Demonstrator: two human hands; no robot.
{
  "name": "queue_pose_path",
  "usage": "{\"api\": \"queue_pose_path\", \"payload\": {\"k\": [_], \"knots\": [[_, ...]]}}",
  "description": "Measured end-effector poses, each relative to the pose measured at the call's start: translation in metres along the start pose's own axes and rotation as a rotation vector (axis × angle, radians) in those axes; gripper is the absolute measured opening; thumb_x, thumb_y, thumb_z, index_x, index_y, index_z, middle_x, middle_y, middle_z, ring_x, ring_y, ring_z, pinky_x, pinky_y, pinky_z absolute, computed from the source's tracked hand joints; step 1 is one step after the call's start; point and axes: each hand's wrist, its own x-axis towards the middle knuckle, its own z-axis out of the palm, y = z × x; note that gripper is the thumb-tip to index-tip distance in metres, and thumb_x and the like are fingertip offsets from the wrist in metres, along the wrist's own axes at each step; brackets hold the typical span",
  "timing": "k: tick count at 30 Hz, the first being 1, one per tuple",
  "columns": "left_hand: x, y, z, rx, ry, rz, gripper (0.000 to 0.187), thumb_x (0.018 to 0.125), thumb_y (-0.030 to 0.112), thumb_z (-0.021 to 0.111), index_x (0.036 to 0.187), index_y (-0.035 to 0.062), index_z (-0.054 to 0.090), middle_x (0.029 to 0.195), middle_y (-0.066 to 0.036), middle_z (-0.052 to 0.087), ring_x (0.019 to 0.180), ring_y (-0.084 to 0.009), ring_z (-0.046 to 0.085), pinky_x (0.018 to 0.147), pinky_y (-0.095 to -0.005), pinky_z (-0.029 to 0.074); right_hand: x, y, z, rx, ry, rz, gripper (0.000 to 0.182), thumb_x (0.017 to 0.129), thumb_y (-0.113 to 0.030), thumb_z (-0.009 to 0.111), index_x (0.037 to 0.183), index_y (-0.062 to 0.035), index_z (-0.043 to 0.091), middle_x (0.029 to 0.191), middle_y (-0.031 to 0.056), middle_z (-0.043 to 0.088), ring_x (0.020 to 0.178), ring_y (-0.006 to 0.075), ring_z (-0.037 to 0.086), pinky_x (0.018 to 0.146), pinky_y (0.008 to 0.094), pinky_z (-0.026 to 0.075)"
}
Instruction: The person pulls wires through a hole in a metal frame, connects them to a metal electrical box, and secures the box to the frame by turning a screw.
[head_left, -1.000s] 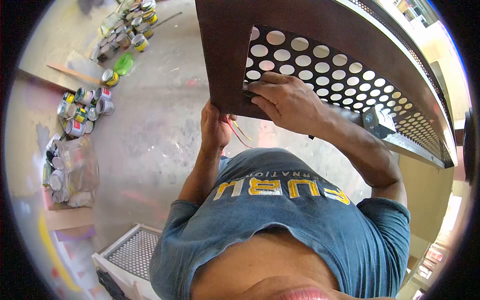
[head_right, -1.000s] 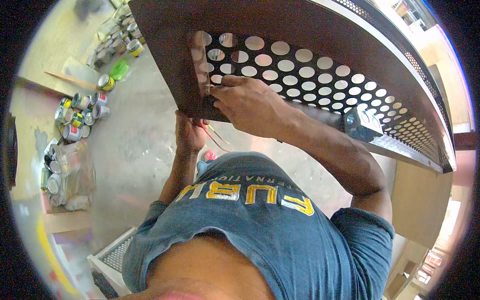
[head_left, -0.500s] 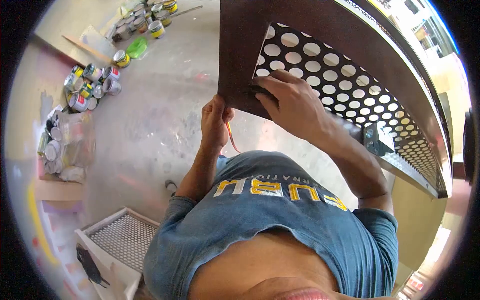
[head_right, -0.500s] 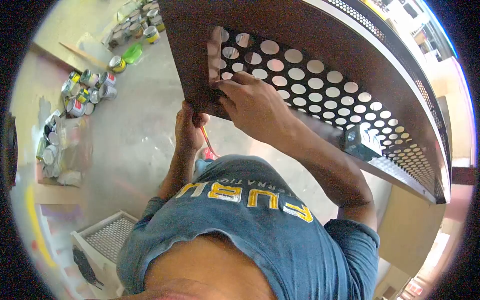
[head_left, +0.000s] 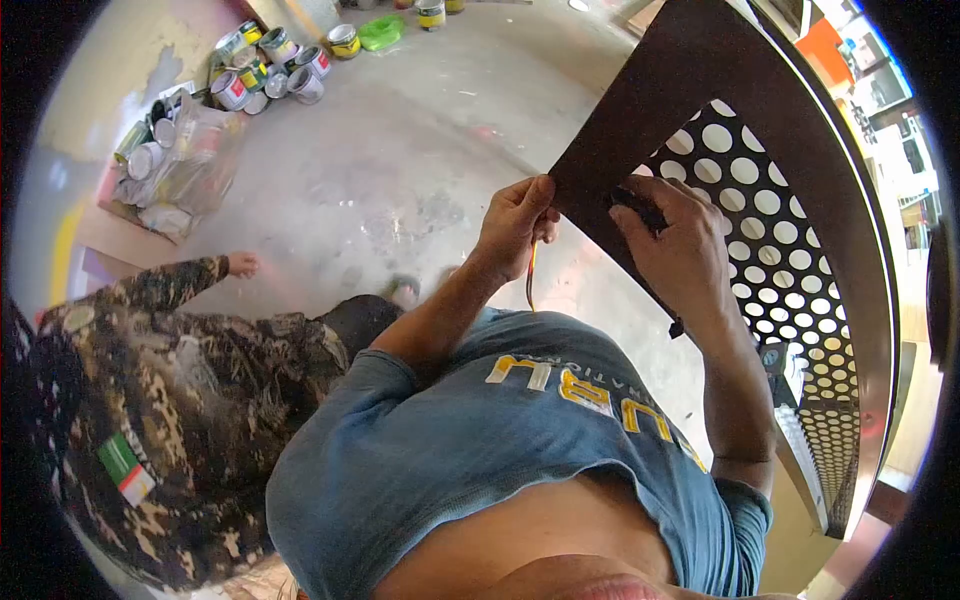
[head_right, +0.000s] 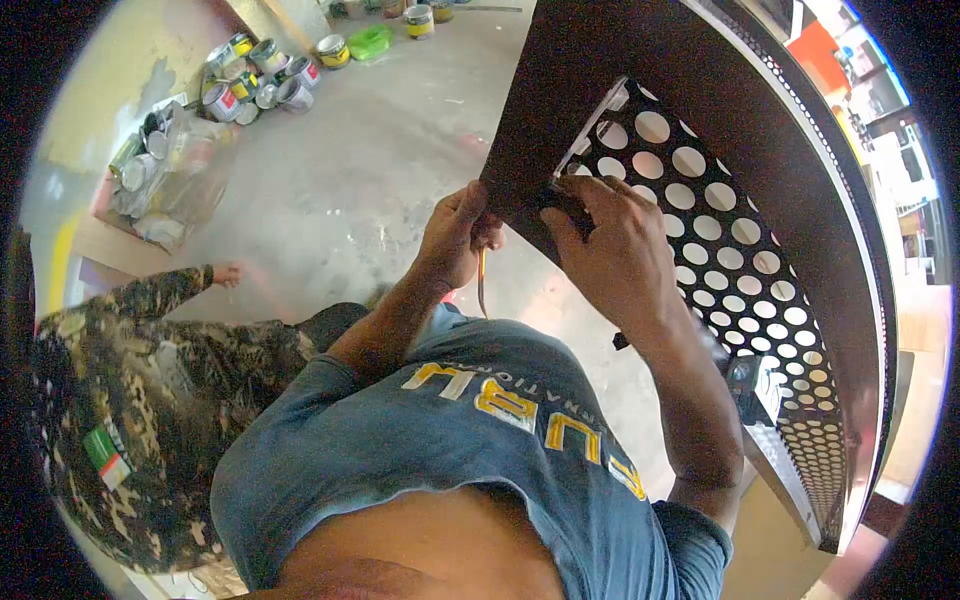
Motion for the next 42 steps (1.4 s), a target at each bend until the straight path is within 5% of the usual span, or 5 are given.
{"api": "queue_pose_path", "payload": {"k": [19,22,24,30,42], "knots": [[-0.068,0.003,0.002,-0.019,0.058,0.064,0.039,0.098,0.047,0.057,0.094,0.0084,0.062,0.075,-0.001,0.059,0.062,-0.0105,0.047,0.059,-0.0266,0.038,-0.059,-0.036,0.003,0.043,-0.019,-0.126,0.021,0.086,-0.018,0.062,0.084,0.0026,0.066,0.089,0.0258,0.066,0.079,0.0427,0.065,0.072,0.0483,0.053],[-0.096,-0.006,-0.001,0.149,0.178,0.188,0.03,0.097,0.036,0.063,0.099,0.0063,0.063,0.076,-0.001,0.059,0.063,-0.011,0.047,0.063,-0.027,0.04,-0.115,-0.054,-0.003,0.034,0.086,-0.011,0.021,0.091,-0.019,0.061,0.095,0.0009,0.066,0.086,0.0227,0.065,0.077,0.0409,0.066,0.067,0.0478,0.053],[-0.13,-0.008,0.026,0.696,0.621,0.903,0.019,0.093,0.02,0.068,0.101,0.004,0.064,0.076,0.0,0.058,0.063,-0.0108,0.047,0.068,-0.0263,0.041,-0.16,-0.056,-0.012,0.067,0.143,-0.043,0.019,0.091,-0.018,0.062,0.097,-0.0004,0.066,0.085,0.0221,0.065,0.076,0.0403,0.066,0.067,0.0476,0.053],[-0.246,0.022,0.112,1.495,-0.126,1.177,0.033,0.087,0.006,0.066,0.12,0.0101,0.062,0.112,-0.01,0.069,0.081,-0.0264,0.07,0.064,-0.0341,0.055,-0.282,-0.043,-0.01,-0.172,0.254,-0.107,0.026,0.091,-0.014,0.066,0.117,-0.01,0.068,0.086,0.0121,0.063,0.075,0.0264,0.064,0.063,0.0388,0.053],[-0.26,-0.023,0.208,1.955,-0.198,0.744,0.031,0.09,0.017,0.063,0.121,0.0179,0.064,0.117,-0.006,0.069,0.096,-0.0273,0.069,0.074,-0.038,0.057,-0.347,0.027,-0.036,-0.113,0.299,-0.272,0.022,0.095,-0.018,0.058,0.113,-0.0063,0.06,0.092,0.0131,0.06,0.084,0.0313,0.061,0.072,0.0437,0.049]]}}
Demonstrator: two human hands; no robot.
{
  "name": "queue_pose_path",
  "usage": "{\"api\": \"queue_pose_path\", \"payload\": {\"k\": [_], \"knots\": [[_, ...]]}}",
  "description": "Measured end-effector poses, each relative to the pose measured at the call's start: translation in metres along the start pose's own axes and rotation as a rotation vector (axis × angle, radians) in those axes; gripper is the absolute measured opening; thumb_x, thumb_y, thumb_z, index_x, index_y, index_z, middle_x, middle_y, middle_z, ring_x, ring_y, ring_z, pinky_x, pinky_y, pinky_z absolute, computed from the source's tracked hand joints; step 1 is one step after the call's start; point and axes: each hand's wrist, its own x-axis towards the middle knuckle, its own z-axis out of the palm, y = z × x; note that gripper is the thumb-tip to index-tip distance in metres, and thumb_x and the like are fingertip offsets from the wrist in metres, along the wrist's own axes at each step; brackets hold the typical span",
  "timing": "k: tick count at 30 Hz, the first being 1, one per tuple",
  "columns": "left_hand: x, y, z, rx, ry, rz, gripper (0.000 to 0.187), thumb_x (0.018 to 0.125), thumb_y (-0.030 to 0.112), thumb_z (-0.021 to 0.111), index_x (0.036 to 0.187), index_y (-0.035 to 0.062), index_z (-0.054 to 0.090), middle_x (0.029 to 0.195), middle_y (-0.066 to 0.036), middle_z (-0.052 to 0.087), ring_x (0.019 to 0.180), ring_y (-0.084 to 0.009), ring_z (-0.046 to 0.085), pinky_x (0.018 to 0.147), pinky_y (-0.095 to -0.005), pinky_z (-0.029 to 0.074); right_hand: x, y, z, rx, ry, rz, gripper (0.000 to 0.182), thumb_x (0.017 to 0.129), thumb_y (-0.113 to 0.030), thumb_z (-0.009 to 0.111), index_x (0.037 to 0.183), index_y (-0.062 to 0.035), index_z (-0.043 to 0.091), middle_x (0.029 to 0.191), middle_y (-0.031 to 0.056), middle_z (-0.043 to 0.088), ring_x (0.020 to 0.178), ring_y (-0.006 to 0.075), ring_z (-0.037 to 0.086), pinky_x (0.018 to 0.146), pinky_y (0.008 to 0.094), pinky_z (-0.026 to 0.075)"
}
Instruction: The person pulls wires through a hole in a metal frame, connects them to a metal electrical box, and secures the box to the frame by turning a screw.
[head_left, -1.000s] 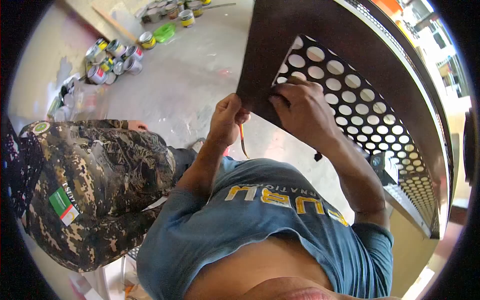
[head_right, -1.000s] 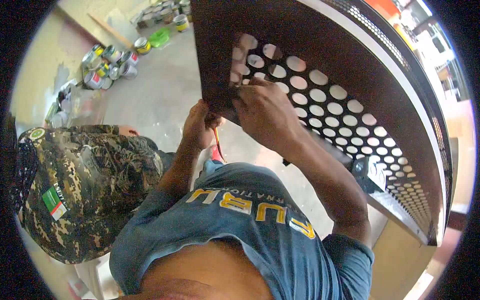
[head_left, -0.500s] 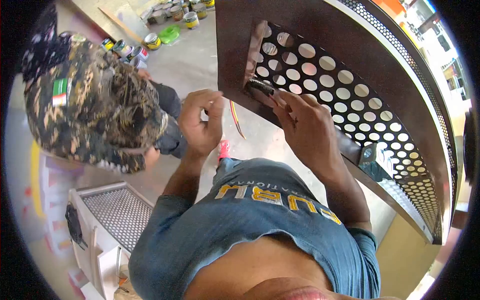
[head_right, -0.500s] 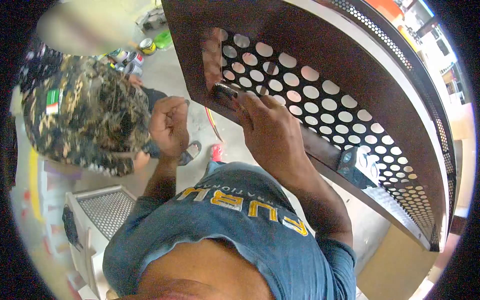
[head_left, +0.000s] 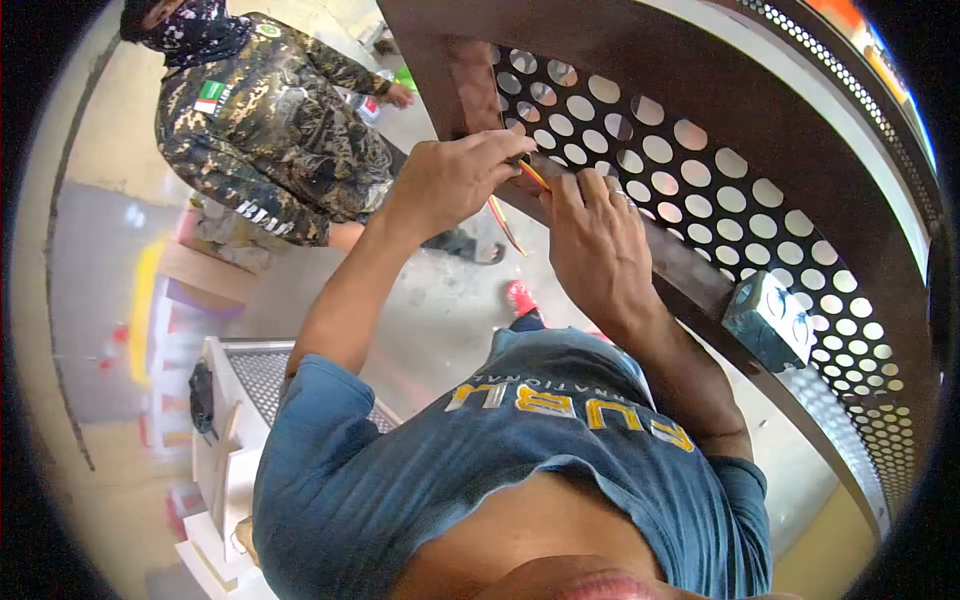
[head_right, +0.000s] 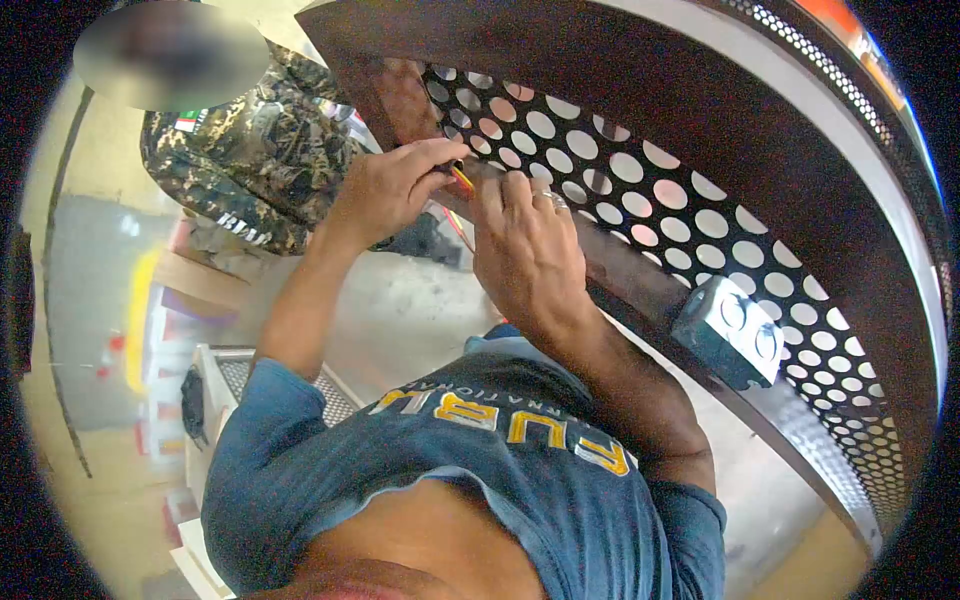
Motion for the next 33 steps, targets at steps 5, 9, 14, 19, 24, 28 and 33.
{"api": "queue_pose_path", "payload": {"k": [5,9,14,19,24,28,33], "knots": [[-0.005,-0.012,-0.014,0.04,-0.042,-0.1,0.031,0.09,0.02,0.064,0.121,0.0165,0.064,0.12,-0.009,0.068,0.104,-0.0275,0.068,0.08,-0.0383,0.058,0.022,-0.009,0.0,0.118,0.031,0.013,0.016,0.096,-0.018,0.057,0.098,-0.002,0.058,0.084,0.0147,0.061,0.081,0.0324,0.062,0.072,0.0441,0.049],[-0.007,-0.028,-0.037,0.099,0.021,-0.01,0.028,0.09,0.021,0.064,0.118,0.0187,0.064,0.113,-0.006,0.07,0.091,-0.0283,0.07,0.069,-0.0387,0.058,0.041,-0.032,-0.006,0.201,-0.039,0.037,0.013,0.088,-0.012,0.057,0.095,-0.001,0.057,0.084,0.0171,0.067,0.081,0.0323,0.068,0.071,0.0438,0.054],[0.008,-0.042,-0.08,0.059,-0.1,-0.01,0.029,0.091,0.015,0.061,0.12,0.0158,0.063,0.113,-0.007,0.07,0.092,-0.0287,0.07,0.071,-0.0392,0.058,0.063,-0.053,-0.016,0.168,-0.047,0.029,0.016,0.086,-0.012,0.055,0.099,-0.0018,0.057,0.085,0.0142,0.067,0.082,0.0295,0.068,0.07,0.0417,0.054],[0.018,-0.04,-0.11,0.103,-0.155,-0.115,0.036,0.091,0.014,0.061,0.127,0.0162,0.058,0.116,-0.01,0.068,0.098,-0.0321,0.068,0.076,-0.0428,0.058,0.068,-0.054,-0.012,0.13,0.003,-0.023,0.024,0.087,-0.012,0.053,0.108,-0.0018,0.056,0.088,0.0127,0.066,0.084,0.0276,0.067,0.071,0.041,0.053],[0.006,-0.035,-0.11,0.228,-0.189,-0.059,0.036,0.087,0.013,0.063,0.123,0.0167,0.059,0.106,-0.012,0.07,0.078,-0.0329,0.069,0.064,-0.0421,0.056,0.066,-0.061,-0.01,0.161,-0.026,-0.037,0.024,0.088,-0.013,0.053,0.109,-0.0018,0.056,0.088,0.0139,0.066,0.084,0.0285,0.067,0.072,0.0423,0.053],[-0.003,-0.032,-0.113,0.244,-0.147,-0.01,0.033,0.087,0.013,0.062,0.12,0.0155,0.061,0.106,-0.011,0.07,0.076,-0.0326,0.069,0.064,-0.0422,0.057,0.056,-0.071,-0.006,0.195,0.025,-0.032,0.018,0.096,-0.02,0.055,0.104,-0.0036,0.059,0.083,0.0139,0.065,0.081,0.0321,0.066,0.069,0.0437,0.052],[-0.019,-0.032,-0.107,0.275,-0.205,0.011,0.027,0.088,0.011,0.055,0.114,0.01,0.064,0.107,-0.009,0.069,0.077,-0.0309,0.07,0.064,-0.0416,0.057,0.046,-0.082,-0.003,0.162,-0.027,-0.01,0.019,0.096,-0.02,0.054,0.104,-0.0038,0.059,0.086,0.014,0.065,0.082,0.0322,0.066,0.071,0.0441,0.052]]}}
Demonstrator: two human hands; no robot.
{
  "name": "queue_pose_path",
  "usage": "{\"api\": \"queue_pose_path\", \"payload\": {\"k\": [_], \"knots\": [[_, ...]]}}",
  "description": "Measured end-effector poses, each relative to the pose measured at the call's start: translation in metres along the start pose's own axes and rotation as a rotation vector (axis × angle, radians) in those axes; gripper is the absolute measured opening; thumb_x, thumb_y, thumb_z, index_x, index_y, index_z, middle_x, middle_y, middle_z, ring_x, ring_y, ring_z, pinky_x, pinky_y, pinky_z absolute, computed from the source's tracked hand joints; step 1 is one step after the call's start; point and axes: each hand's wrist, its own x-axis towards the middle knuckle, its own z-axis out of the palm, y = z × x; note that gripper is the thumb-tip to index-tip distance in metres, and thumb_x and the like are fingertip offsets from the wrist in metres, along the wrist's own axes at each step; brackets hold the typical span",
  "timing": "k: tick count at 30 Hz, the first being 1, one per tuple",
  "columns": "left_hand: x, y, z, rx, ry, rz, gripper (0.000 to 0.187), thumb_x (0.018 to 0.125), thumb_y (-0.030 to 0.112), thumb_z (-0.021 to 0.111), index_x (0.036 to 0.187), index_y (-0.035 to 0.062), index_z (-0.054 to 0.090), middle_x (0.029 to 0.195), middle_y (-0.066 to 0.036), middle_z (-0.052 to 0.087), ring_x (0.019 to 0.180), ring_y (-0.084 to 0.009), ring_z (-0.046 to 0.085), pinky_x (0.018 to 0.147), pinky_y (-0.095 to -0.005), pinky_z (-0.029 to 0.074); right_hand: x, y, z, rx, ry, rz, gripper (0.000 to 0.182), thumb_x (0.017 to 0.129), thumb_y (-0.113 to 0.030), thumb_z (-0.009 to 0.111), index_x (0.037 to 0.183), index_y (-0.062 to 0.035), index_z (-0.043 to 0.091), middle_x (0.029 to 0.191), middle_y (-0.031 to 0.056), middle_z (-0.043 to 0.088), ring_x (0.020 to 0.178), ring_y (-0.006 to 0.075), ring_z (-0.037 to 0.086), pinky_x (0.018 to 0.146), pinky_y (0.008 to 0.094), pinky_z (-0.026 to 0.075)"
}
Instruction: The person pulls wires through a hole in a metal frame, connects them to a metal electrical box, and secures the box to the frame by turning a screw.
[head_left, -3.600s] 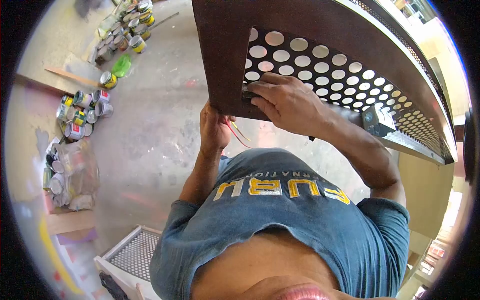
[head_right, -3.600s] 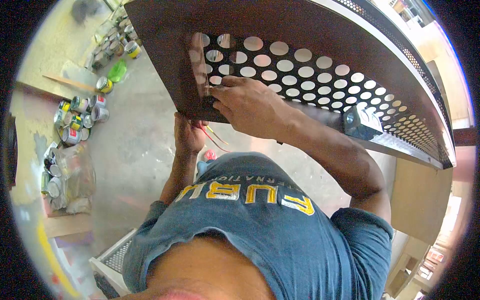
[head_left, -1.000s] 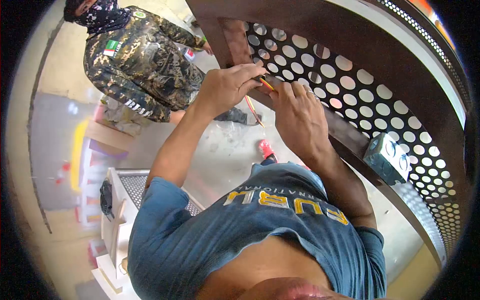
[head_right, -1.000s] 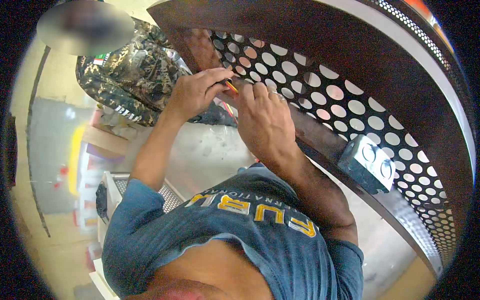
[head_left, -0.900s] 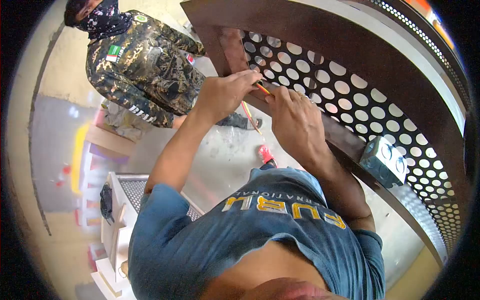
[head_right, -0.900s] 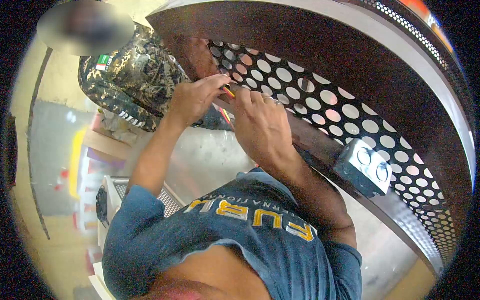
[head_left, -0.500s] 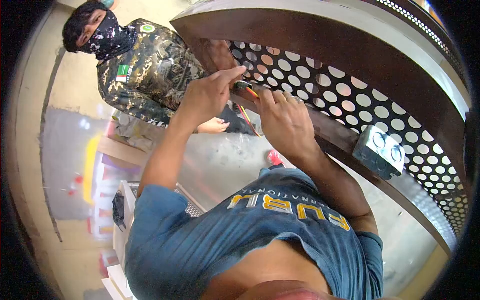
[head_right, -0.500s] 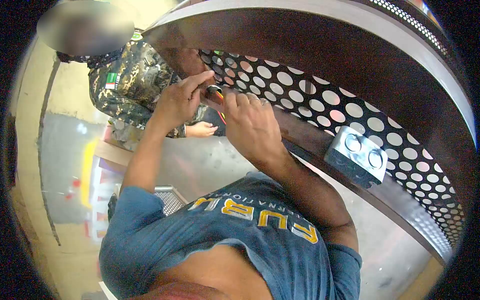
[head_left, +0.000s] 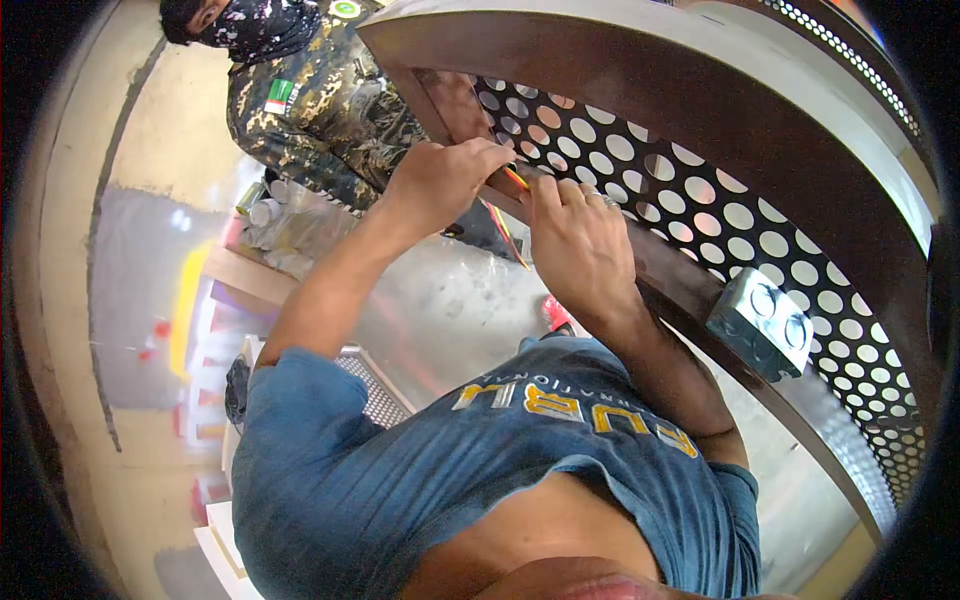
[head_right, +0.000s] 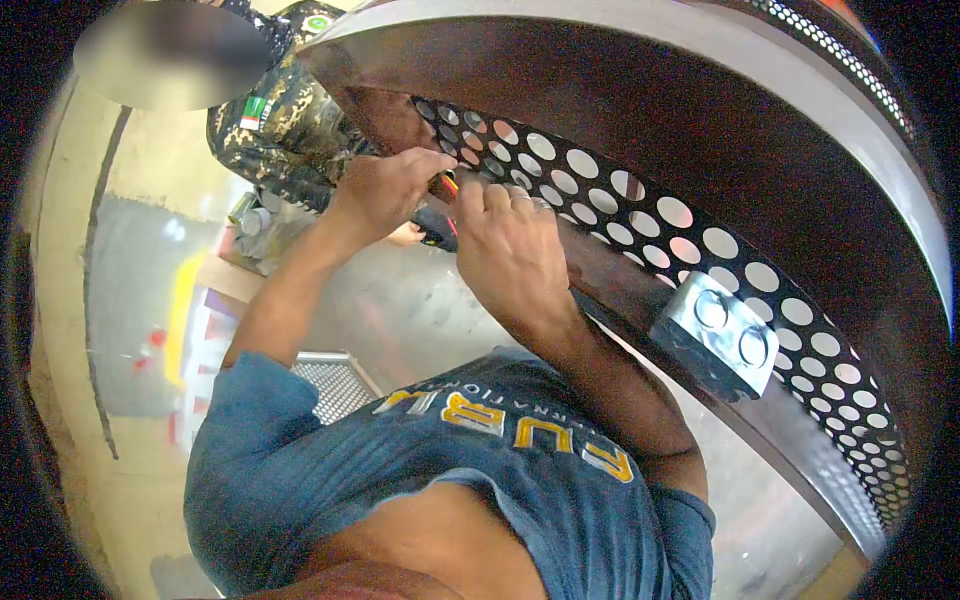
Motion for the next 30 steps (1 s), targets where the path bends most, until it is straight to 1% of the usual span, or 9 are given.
{"api": "queue_pose_path", "payload": {"k": [5,7,10,13,15,18,26,28,30], "knots": [[0.007,0.0,0.001,0.045,-0.022,0.0,0.026,0.087,0.012,0.055,0.113,0.0109,0.063,0.104,-0.009,0.07,0.075,-0.0308,0.07,0.062,-0.0408,0.057,0.007,0.007,-0.005,0.011,-0.023,-0.002,0.019,0.096,-0.02,0.054,0.105,-0.0033,0.06,0.088,0.0142,0.065,0.084,0.032,0.066,0.072,0.0448,0.052],[0.014,-0.001,0.001,0.04,-0.048,0.004,0.025,0.087,0.013,0.058,0.111,0.0124,0.062,0.102,-0.009,0.071,0.072,-0.032,0.07,0.059,-0.041,0.057,0.011,0.013,-0.004,0.004,0.067,-0.068,0.017,0.085,-0.012,0.055,0.1,-0.0035,0.056,0.087,0.013,0.064,0.082,0.0292,0.066,0.068,0.0413,0.054],[0.023,-0.009,0.0,0.05,-0.088,-0.036,0.025,0.087,0.013,0.058,0.112,0.0122,0.063,0.103,-0.01,0.071,0.077,-0.0314,0.07,0.064,-0.0417,0.057,0.018,0.018,-0.003,0.028,0.059,-0.058,0.017,0.084,-0.012,0.056,0.098,-0.0035,0.057,0.085,0.0124,0.064,0.083,0.0283,0.066,0.068,0.0407,0.054],[0.04,-0.022,-0.005,0.003,-0.137,-0.028,0.025,0.089,0.014,0.059,0.113,0.0123,0.066,0.104,-0.01,0.071,0.086,-0.0305,0.07,0.073,-0.0413,0.058,0.027,0.023,-0.003,0.018,0.029,-0.055,0.015,0.085,-0.013,0.056,0.097,-0.0035,0.058,0.086,0.0124,0.064,0.082,0.0282,0.066,0.068,0.041,0.054],[0.044,-0.015,-0.012,-0.168,-0.014,0.081,0.025,0.09,0.016,0.06,0.114,0.0126,0.068,0.105,-0.01,0.071,0.093,-0.0301,0.069,0.08,-0.0403,0.057,0.027,0.022,-0.002,0.015,0.035,-0.056,0.015,0.086,-0.013,0.055,0.097,-0.0036,0.058,0.086,0.0125,0.064,0.083,0.0281,0.066,0.069,0.0412,0.054],[0.044,-0.02,0.001,-0.197,-0.042,0.086,0.024,0.091,0.022,0.059,0.112,0.0157,0.07,0.105,-0.006,0.072,0.087,-0.028,0.07,0.073,-0.0391,0.058,0.031,0.026,-0.002,0.011,0.02,-0.052,0.013,0.087,-0.013,0.054,0.096,-0.004,0.058,0.086,0.0127,0.064,0.082,0.028,0.066,0.069,0.0411,0.054],[0.053,-0.032,0.001,-0.162,-0.146,0.071,0.023,0.092,0.019,0.056,0.11,0.0166,0.069,0.108,-0.006,0.072,0.091,-0.0263,0.07,0.074,-0.0391,0.058,0.042,0.022,0.004,0.057,0.028,0.024,0.013,0.087,-0.013,0.054,0.095,-0.0031,0.058,0.085,0.0145,0.065,0.08,0.0287,0.067,0.065,0.0415,0.054],[0.058,-0.031,-0.005,-0.165,-0.179,0.067,0.023,0.092,0.019,0.055,0.11,0.0167,0.07,0.109,-0.006,0.071,0.091,-0.0264,0.07,0.074,-0.0396,0.058,0.045,0.022,0.002,0.11,0.045,0.052,0.012,0.093,-0.013,0.054,0.095,-0.0021,0.058,0.082,0.0158,0.065,0.079,0.0336,0.066,0.068,0.0448,0.053],[0.057,-0.027,-0.011,-0.276,-0.19,0.042,0.022,0.091,0.017,0.063,0.111,0.0132,0.069,0.113,-0.01,0.07,0.093,-0.0288,0.071,0.076,-0.0367,0.058,0.043,0.019,0.002,0.092,0.066,0.034,0.012,0.093,-0.014,0.055,0.094,-0.0019,0.058,0.082,0.0161,0.065,0.08,0.0336,0.066,0.068,0.045,0.053]]}}
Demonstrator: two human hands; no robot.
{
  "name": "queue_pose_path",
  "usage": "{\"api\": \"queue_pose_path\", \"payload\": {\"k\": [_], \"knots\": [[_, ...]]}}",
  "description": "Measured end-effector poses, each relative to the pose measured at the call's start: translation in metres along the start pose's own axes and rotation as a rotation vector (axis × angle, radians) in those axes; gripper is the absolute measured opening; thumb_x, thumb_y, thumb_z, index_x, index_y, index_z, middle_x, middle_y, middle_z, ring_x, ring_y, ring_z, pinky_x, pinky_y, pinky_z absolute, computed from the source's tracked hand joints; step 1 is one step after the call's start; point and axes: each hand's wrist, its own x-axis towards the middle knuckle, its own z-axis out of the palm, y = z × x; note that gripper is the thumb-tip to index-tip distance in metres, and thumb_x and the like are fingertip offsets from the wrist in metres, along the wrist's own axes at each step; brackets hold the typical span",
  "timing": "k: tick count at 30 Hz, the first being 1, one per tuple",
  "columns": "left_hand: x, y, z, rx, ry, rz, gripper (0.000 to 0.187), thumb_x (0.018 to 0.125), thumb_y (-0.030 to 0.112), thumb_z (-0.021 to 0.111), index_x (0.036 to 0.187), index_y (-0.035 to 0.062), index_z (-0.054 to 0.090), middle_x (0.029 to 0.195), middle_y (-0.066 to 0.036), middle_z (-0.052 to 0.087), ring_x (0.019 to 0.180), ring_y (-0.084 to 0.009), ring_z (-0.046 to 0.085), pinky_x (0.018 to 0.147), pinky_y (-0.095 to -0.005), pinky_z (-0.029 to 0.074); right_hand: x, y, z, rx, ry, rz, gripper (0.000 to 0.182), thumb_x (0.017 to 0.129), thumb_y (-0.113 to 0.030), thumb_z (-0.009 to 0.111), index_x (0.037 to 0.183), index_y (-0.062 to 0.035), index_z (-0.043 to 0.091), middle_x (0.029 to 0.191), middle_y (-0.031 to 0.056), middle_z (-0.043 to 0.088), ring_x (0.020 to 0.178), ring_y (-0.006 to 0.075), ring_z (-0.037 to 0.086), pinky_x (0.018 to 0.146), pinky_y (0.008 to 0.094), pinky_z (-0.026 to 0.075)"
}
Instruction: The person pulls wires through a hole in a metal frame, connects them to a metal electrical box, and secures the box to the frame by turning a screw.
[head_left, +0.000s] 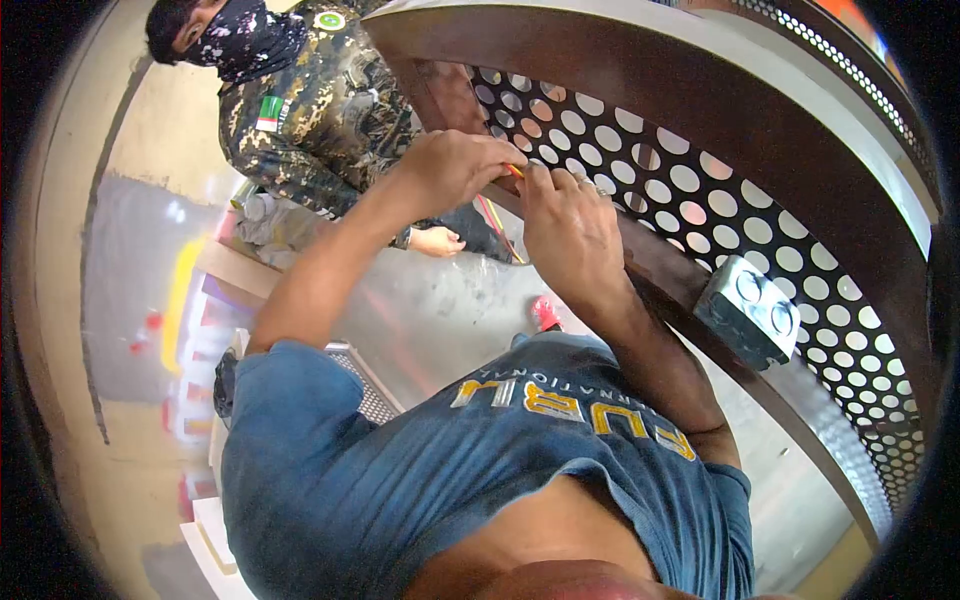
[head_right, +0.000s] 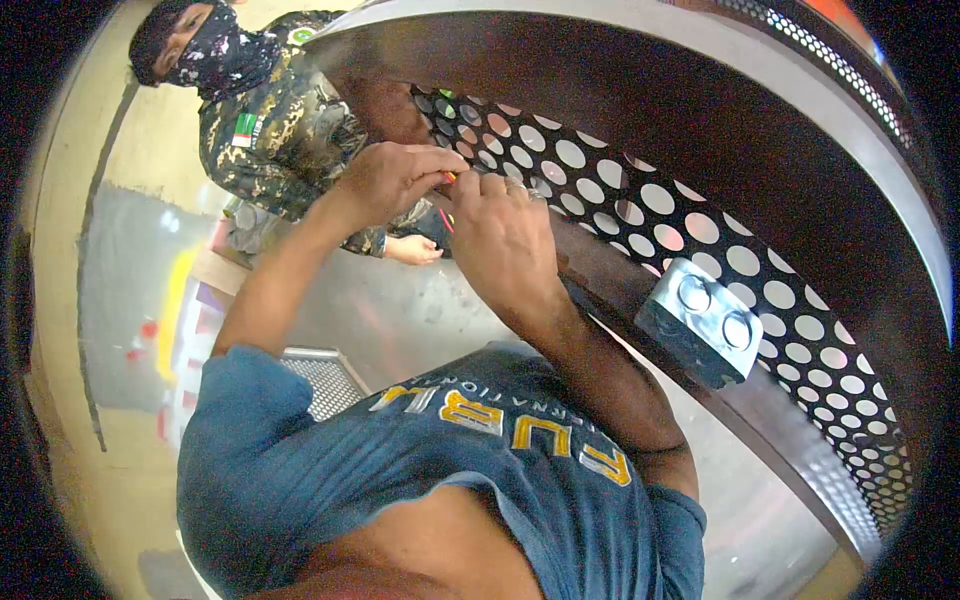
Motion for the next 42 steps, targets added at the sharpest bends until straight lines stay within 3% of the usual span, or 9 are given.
{"api": "queue_pose_path", "payload": {"k": [7,14,20,22,24,26,36,39,42], "knots": [[-0.054,0.002,0.079,-0.738,1.158,-0.432,0.021,0.093,0.011,0.063,0.112,0.001,0.059,0.098,0.0,0.06,0.077,-0.0049,0.05,0.067,-0.0234,0.045,0.002,-0.014,-0.005,-0.11,-0.115,0.056,0.015,0.086,-0.013,0.055,0.096,-0.0024,0.059,0.091,0.0154,0.065,0.087,0.0316,0.066,0.072,0.0435,0.053],[-0.043,-0.036,0.162,-1.486,1.197,-0.705,0.012,0.097,0.013,0.053,0.105,0.0077,0.059,0.089,0.002,0.056,0.077,-0.0069,0.049,0.071,-0.0221,0.041,0.031,-0.042,0.007,-0.251,-0.031,-0.066,0.035,0.085,-0.011,0.055,0.117,0.0019,0.062,0.112,0.019,0.062,0.106,0.0344,0.061,0.083,0.0464,0.051],[-0.029,-0.065,0.221,-1.296,1.23,-0.499,0.019,0.103,0.023,0.04,0.101,0.0087,0.053,0.082,0.001,0.051,0.075,-0.0103,0.048,0.07,-0.0282,0.041,0.054,-0.041,0.054,-0.309,-0.107,-0.044,0.024,0.082,-0.01,0.057,0.102,-0.0003,0.064,0.098,0.0168,0.068,0.097,0.0326,0.067,0.083,0.0428,0.054],[-0.034,-0.033,0.176,-0.612,1.195,-0.463,0.017,0.103,0.019,0.039,0.103,0.0074,0.052,0.081,-0.001,0.052,0.073,-0.0109,0.047,0.067,-0.0283,0.041,0.064,-0.045,0.055,-0.3,-0.202,0.035,0.021,0.081,-0.01,0.059,0.098,-0.0012,0.066,0.098,0.0168,0.068,0.095,0.0317,0.068,0.077,0.0415,0.056],[-0.024,-0.04,0.184,-1.789,1.302,-0.489,0.017,0.102,0.017,0.039,0.103,0.0063,0.052,0.082,-0.003,0.053,0.071,-0.0122,0.047,0.065,-0.0275,0.041,0.069,-0.039,0.062,-0.381,-0.17,-0.055,0.019,0.083,-0.017,0.061,0.095,-0.003,0.067,0.095,0.0145,0.067,0.089,0.0277,0.069,0.072,0.0367,0.058],[-0.028,-0.039,0.183,-1.355,1.268,-0.579,0.017,0.101,0.016,0.039,0.103,0.0048,0.051,0.08,-0.004,0.051,0.068,-0.012,0.046,0.063,-0.0265,0.04,0.071,-0.037,0.066,-0.408,-0.171,-0.082,0.017,0.083,-0.017,0.061,0.09,-0.0029,0.068,0.09,0.014,0.068,0.083,0.0274,0.07,0.071,0.0365,0.058],[-0.005,-0.056,0.222,-2.0,1.502,-0.181,0.022,0.105,0.029,0.039,0.101,0.0084,0.046,0.081,-0.001,0.047,0.069,-0.0114,0.047,0.063,-0.0272,0.042,0.072,-0.041,0.071,-0.458,-0.168,-0.101,0.015,0.082,-0.016,0.061,0.085,-0.0035,0.069,0.083,0.0146,0.068,0.077,0.0271,0.071,0.065,0.0366,0.058],[-0.026,-0.037,0.203,-0.654,1.256,-0.567,0.026,0.105,0.03,0.037,0.097,0.0064,0.044,0.08,-0.001,0.047,0.07,-0.0115,0.047,0.064,-0.028,0.044,0.075,-0.031,0.07,-0.284,-0.296,0.013,0.026,0.087,-0.013,0.058,0.108,0.0013,0.063,0.092,0.0245,0.068,0.083,0.0384,0.069,0.071,0.0452,0.057],[-0.028,-0.042,0.196,-1.866,1.361,-0.23,0.011,0.098,0.015,0.045,0.094,0.006,0.048,0.081,-0.002,0.05,0.073,-0.0119,0.046,0.068,-0.0269,0.039,0.073,-0.045,0.05,-0.282,-0.348,0.069,0.021,0.091,-0.014,0.056,0.102,0.0016,0.065,0.092,0.0261,0.068,0.086,0.0403,0.068,0.074,0.0472,0.055]]}}
